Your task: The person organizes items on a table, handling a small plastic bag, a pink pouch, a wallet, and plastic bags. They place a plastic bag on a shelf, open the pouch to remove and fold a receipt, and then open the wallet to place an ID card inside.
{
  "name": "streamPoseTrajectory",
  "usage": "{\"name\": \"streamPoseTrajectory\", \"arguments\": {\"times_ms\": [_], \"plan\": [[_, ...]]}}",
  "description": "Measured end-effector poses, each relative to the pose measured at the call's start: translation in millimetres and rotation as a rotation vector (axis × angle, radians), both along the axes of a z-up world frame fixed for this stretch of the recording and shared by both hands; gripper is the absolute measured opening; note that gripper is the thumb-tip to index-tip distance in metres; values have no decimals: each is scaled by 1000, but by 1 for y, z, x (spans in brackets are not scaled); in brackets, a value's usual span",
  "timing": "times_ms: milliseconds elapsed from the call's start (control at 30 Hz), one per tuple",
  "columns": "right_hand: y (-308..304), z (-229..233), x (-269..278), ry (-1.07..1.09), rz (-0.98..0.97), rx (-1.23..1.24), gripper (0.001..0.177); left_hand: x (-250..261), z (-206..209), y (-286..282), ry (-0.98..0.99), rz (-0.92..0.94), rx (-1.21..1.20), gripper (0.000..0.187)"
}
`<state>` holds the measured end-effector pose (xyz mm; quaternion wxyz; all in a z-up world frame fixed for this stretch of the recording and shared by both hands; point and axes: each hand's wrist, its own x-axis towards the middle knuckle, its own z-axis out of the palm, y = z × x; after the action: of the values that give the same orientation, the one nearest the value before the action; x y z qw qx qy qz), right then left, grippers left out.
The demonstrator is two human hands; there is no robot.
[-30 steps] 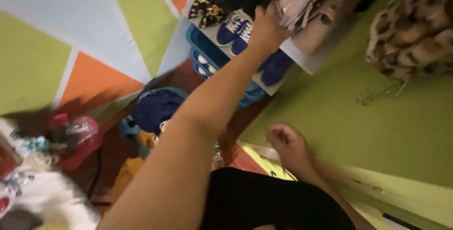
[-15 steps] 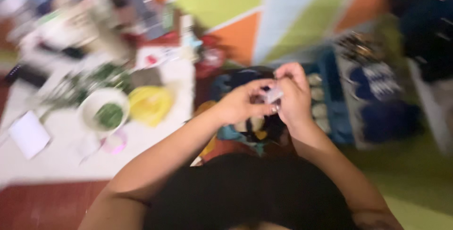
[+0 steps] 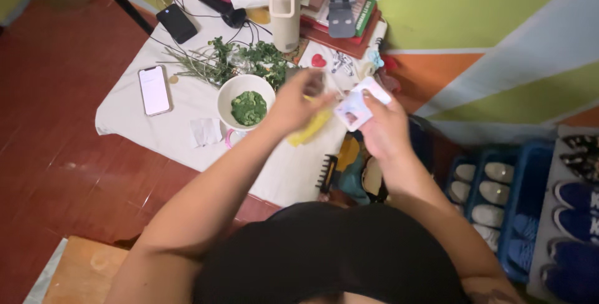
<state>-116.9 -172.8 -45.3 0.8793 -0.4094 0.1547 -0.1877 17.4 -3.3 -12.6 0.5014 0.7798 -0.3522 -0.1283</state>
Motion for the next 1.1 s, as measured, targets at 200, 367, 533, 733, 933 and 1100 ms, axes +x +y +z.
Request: {"name": "streamPoseTrajectory", "arguments": {"times_ms": [200, 367, 533, 733, 933, 1100], "plan": [[-48, -4, -23, -30, -18, 18, 39, 100, -91, -40, -68, 190, 514, 82], [-81, -20, -65, 165, -46, 14, 46, 136, -162, -82, -171, -50, 1007, 85], [-119, -41, -105, 305, -143, 71, 45, 146, -166, -102, -346, -250, 1193, 95], [-140, -62, -109, 363, -147, 134, 43, 136, -130, -96, -301, -270, 988, 100], [-131, -51, -61, 245, -4, 113, 51, 141, -129, -82, -119, -262, 667, 81], [-131, -43, -19, 133, 137, -2, 62, 133, -93, -82, -136, -117, 418, 66]]}}
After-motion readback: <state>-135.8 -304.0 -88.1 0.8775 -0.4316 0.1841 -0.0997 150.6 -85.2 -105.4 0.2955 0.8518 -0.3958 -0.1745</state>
